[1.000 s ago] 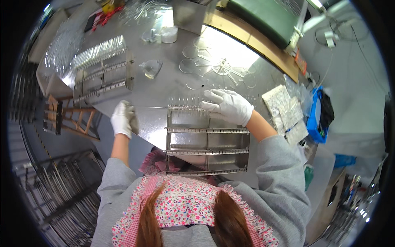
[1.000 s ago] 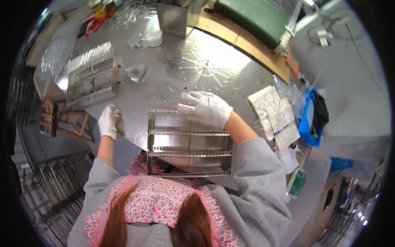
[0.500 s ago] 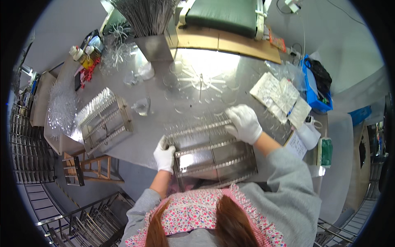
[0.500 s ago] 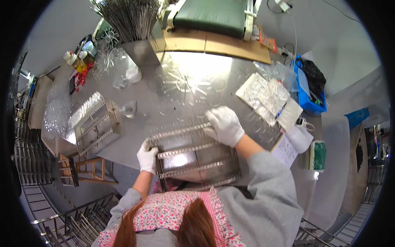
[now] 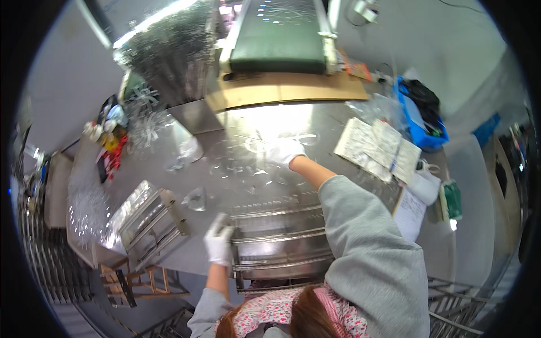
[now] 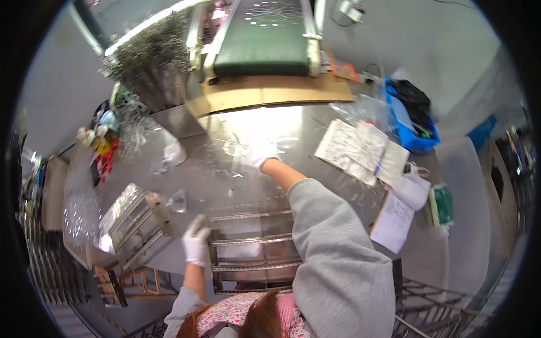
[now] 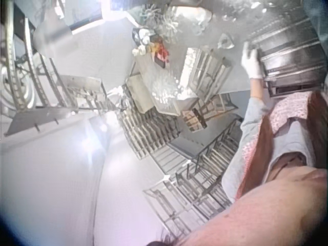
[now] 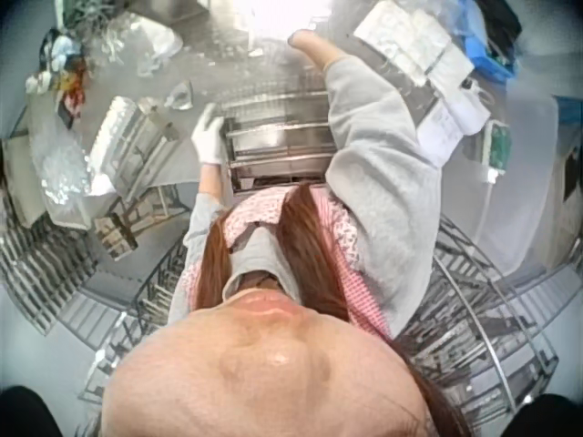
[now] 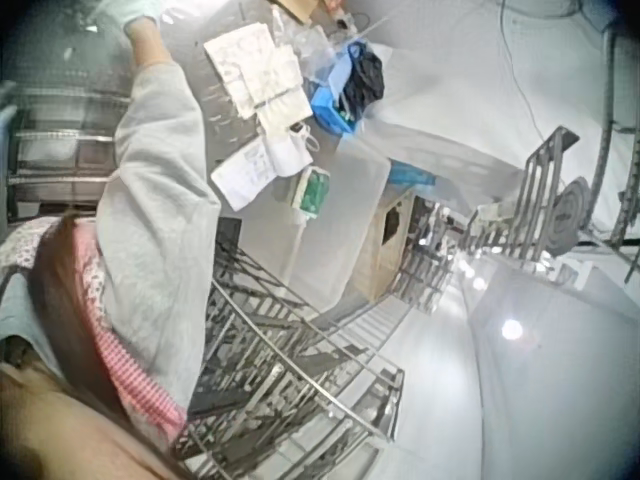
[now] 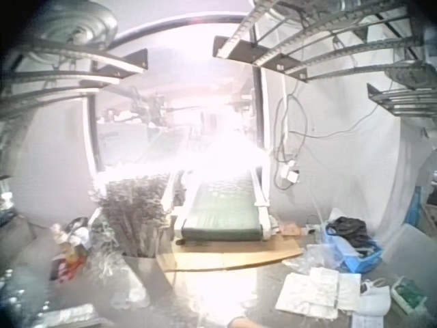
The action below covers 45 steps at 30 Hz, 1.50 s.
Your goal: The person repeatedly picks clear plastic starburst ornaments from a bin and places them into slots on a metal rack on a stainless steel table. The person handles the ornaments one at a time, aligning and inserting them into the rack repeatedly throughout the clip.
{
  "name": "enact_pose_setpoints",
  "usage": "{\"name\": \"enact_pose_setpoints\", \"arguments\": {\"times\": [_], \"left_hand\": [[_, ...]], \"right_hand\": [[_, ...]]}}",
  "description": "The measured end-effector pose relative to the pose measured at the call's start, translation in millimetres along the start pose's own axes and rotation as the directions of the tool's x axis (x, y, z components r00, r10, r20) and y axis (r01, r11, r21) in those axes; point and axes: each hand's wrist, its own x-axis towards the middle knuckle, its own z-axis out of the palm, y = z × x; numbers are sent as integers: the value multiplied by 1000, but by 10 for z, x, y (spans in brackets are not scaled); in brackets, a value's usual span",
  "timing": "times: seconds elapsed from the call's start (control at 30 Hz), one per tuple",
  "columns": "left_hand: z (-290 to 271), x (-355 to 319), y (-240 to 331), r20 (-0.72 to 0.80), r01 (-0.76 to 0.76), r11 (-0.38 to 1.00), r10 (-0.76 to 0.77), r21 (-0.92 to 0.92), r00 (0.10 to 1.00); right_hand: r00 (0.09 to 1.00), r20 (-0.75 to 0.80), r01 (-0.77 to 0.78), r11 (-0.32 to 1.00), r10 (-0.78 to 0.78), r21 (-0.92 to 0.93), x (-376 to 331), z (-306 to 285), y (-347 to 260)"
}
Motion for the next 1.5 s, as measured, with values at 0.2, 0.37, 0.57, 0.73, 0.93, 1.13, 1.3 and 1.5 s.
{"name": "enact_pose_setpoints", "arguments": {"times": [0.2,0.37,0.57,0.73,0.93,1.13,1.3,1.5], "left_hand": [[376,132,988,494,299,501,320,-812,808],[1128,159,1693,488,208,504,525,-838,697],[964,393,1902,535,253,492,601,-833,594],[759,497,1976,593,33,666,639,-745,490],[1136,483,2161,614,-55,684,684,-727,394],[1176,154,2206,669,5,692,697,-722,258],[366,-196,2359,751,-102,811,575,-576,325],[-105,-281,2295,686,10,704,689,-710,233]], "right_hand": [[894,-262,431,861,-365,270,-1475,-808,-216],[708,-705,400,848,-44,349,-1678,-648,640],[433,-486,-555,650,759,519,-1052,139,3259],[336,-615,-372,700,714,610,-1308,-359,3053],[521,-824,277,869,223,410,-2285,-1073,557],[520,-851,678,572,70,461,-2350,-1029,-805],[464,-882,742,581,-82,336,-2464,-1012,-1305],[492,-854,753,577,-173,316,-2459,-848,-1746]]}}
